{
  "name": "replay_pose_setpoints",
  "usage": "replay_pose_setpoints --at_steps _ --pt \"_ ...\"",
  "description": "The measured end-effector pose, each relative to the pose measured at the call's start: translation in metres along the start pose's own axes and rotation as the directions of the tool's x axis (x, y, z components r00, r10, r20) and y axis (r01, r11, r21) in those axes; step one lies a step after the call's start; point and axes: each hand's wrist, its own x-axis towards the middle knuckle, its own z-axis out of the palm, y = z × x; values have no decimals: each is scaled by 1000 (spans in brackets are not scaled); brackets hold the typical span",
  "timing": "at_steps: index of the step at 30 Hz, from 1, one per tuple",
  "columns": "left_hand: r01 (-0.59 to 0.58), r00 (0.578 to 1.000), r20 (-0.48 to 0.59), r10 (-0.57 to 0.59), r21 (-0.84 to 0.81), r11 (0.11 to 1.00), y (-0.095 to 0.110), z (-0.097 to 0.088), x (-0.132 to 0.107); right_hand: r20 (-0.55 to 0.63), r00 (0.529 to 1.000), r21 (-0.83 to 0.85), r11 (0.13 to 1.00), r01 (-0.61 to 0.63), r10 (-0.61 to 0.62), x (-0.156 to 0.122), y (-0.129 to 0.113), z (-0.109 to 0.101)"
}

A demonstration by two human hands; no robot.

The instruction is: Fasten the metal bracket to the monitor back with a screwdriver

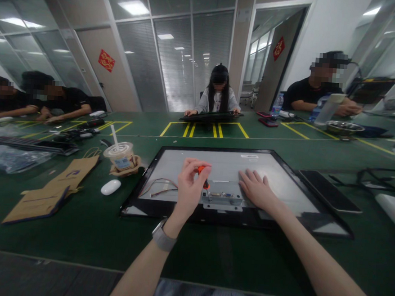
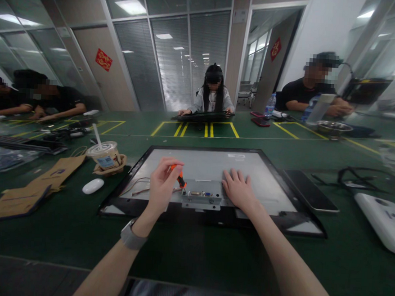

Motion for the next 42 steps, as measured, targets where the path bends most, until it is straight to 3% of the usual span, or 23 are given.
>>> replay_pose_setpoints --at_steps 4,9,15,18,23,32,38,42 --pt "43 999 10 -43 13 999 1 -2 1 3 1000 -1 1000 -6 6 -1 -2 -2" --pt "138 990 20 -137 -103 985 -3 0 0 -5 1000 -12 1000 -11 11 0 -1 0" --pt "22 1000 -15 -22 13 1000 1 2 0 8 1000 -3 1000 -11 11 -1 -2 -1" --pt "45 999 -22 -44 39 998 2 2 0 14 1000 -8 1000 -18 18 -1 -3 -2" --pt "151 988 -9 -151 -50 987 -1 2 -2 22 1000 -12 1000 -20 20 0 -1 -1" --pt "187 982 39 -183 -208 960 -5 3 -5 22 999 0 1000 -27 27 -1 -4 -4" --pt "170 985 63 -163 -134 976 -2 5 -5 28 999 -23 999 -26 27 -3 -6 -7" --pt "91 996 23 -90 -18 996 -1 6 -5 26 999 -35 999 -19 20 -3 -6 -7"
